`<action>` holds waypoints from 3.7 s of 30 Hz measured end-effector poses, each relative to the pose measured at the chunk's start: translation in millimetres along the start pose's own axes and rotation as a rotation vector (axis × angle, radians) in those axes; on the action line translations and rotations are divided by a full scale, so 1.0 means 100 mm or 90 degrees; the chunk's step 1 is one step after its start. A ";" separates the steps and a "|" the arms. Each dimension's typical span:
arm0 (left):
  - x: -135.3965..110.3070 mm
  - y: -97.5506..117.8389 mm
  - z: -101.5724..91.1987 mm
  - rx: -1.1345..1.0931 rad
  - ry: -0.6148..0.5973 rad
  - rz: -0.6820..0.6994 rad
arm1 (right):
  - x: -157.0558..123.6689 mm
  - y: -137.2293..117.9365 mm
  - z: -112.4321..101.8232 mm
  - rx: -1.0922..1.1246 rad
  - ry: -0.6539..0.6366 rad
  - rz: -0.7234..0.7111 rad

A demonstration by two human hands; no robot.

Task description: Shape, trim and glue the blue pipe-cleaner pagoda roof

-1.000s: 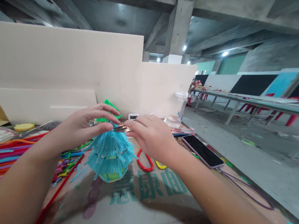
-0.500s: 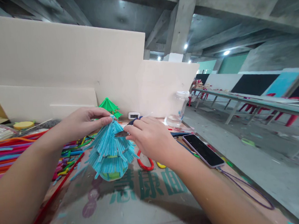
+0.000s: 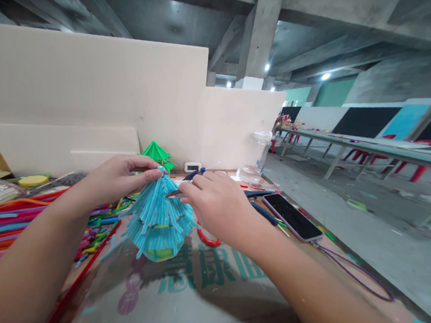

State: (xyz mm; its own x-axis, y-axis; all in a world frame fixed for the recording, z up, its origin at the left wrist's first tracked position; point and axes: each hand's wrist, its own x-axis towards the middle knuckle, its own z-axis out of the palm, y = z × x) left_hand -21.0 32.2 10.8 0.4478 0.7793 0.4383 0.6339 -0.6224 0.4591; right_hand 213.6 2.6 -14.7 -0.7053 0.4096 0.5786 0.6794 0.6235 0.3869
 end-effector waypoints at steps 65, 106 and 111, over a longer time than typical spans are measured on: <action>-0.03 0.09 -0.01 -0.037 -0.018 0.022 | 0.03 0.12 -0.03 0.112 -0.041 -0.050; -0.06 0.04 0.05 0.170 0.009 0.206 | 0.01 0.12 0.00 0.129 0.096 0.063; -0.01 0.09 0.13 0.199 0.037 0.223 | 0.02 0.10 -0.02 0.135 0.090 0.065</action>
State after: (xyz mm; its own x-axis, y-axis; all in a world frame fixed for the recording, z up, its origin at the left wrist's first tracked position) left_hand -7.7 26.5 4.6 0.6383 0.5152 0.5720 0.6144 -0.7886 0.0247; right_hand 219.9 8.6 -8.4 -0.5904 0.3900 0.7067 0.6774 0.7155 0.1710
